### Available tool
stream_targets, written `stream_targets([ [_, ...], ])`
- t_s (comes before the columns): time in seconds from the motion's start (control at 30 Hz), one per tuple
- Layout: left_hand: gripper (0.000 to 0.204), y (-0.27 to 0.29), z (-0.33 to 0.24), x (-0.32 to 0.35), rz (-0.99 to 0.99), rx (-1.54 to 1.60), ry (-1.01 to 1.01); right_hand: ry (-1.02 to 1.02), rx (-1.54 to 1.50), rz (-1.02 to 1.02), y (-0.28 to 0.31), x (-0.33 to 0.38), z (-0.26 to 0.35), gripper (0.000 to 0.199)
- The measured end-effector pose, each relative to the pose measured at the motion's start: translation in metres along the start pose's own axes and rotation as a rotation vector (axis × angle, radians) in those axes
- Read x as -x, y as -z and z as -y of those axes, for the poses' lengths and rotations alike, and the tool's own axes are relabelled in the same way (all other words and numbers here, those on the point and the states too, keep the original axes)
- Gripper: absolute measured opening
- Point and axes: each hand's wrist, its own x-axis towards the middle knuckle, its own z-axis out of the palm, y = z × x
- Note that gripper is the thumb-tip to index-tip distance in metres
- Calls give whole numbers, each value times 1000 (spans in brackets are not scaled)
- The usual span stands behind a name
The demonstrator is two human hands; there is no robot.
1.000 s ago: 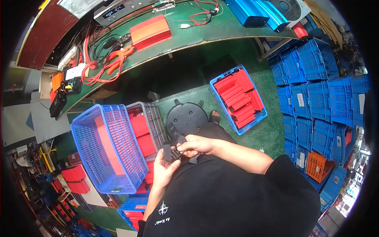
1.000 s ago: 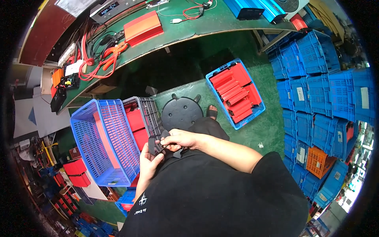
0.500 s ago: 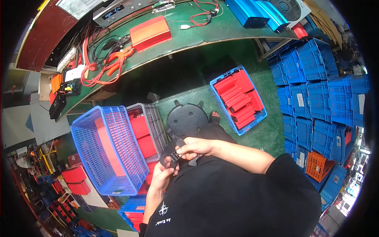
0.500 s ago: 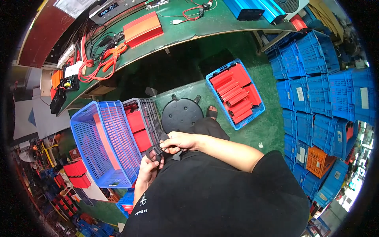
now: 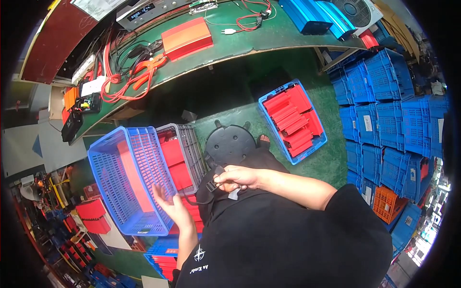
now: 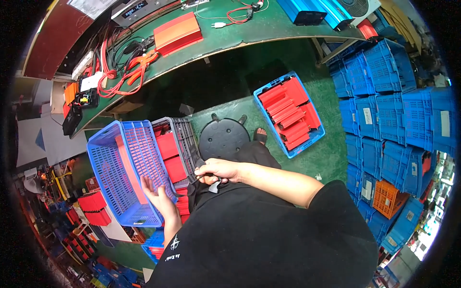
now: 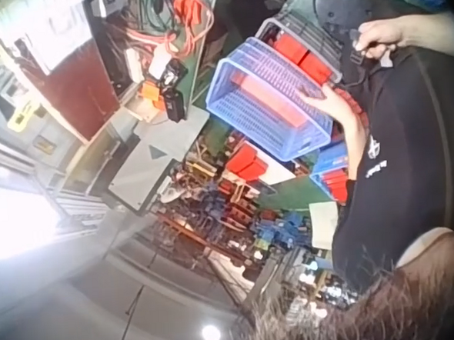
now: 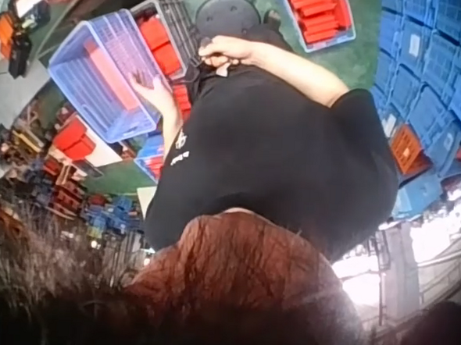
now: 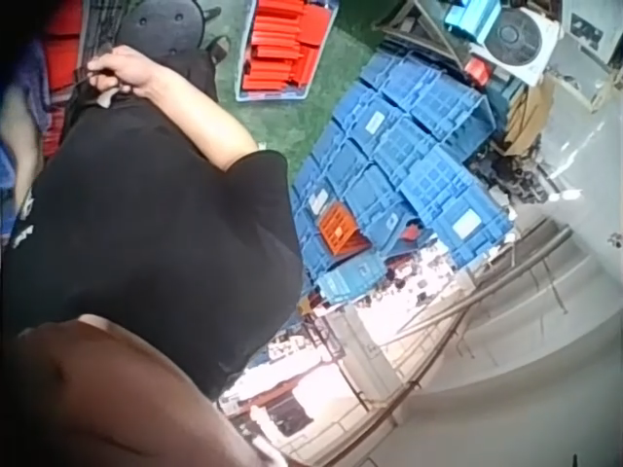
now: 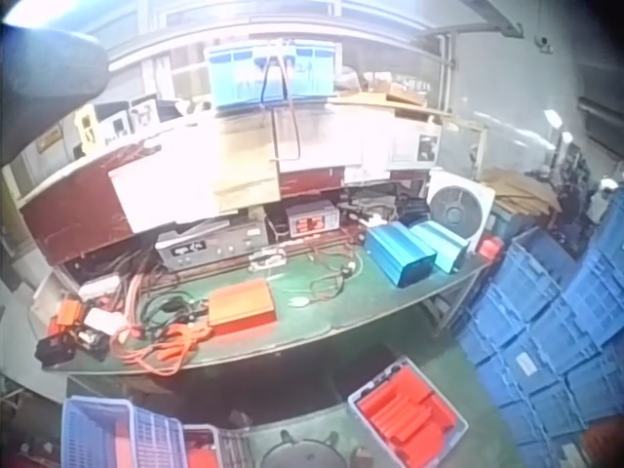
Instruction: Assembling a black strap onto a small electronic component at a factory workbench.
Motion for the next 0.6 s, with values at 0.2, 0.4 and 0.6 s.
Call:
stream_targets([
  [0.2, 27, -10, -33, 14, 811, -539, -248, -45, 21, -43, 0, -1, -1, 31],
  [0.4, 35, -8, -17, 21, 794, -508, -238, -34, 109, -42, -2, 2, 2, 31],
  [0.6, 33, -18, -27, 30, 720, -646, -365, 217, 590, -263, 2, -3, 2, 29],
])
